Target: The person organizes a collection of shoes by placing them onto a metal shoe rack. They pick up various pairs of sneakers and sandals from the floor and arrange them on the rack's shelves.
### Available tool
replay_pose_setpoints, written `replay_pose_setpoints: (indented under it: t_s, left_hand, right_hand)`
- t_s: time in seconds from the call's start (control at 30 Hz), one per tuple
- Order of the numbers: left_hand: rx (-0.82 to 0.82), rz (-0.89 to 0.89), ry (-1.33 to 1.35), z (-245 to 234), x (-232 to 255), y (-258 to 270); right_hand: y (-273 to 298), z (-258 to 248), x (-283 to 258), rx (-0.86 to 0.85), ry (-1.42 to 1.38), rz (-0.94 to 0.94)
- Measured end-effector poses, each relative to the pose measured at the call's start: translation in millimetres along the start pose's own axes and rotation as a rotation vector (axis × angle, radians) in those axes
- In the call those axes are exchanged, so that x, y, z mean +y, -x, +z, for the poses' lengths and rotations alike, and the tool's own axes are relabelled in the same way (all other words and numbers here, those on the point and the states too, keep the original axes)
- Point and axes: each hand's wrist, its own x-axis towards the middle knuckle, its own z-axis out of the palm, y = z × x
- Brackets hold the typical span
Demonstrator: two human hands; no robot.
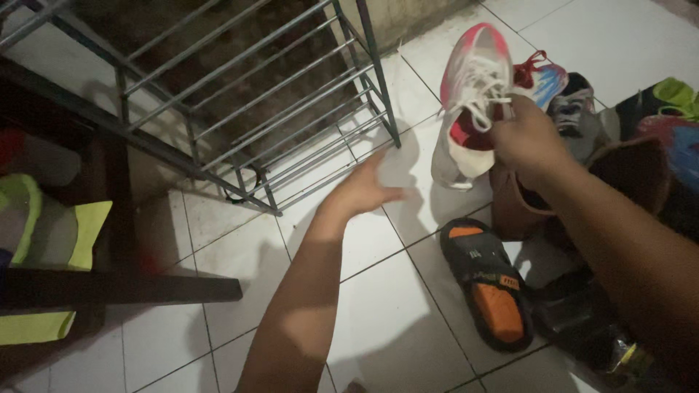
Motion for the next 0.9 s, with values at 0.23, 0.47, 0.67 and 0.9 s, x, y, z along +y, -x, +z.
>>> replay_pose_setpoints:
  t_s: [0.23, 0.47, 0.67, 0.9]
  left_hand:
    - [0.070, 0.612, 0.436, 35, 79, 22]
    - [0.242, 0.333, 0.886, 63, 86, -2]
    - [0.346, 0.120, 1.169, 68, 82, -24]
    - [0.397, 0.008, 1.313, 38, 83, -18]
  right_hand:
    - [22, 11, -2, 0.065, 0.372, -0.207]
    - [26, 15, 14, 0.063, 0.438, -0.549]
    - [42, 27, 2, 0.076, 0.458, -0.709]
    - [62, 40, -16, -0.092, 0.430, -0.559]
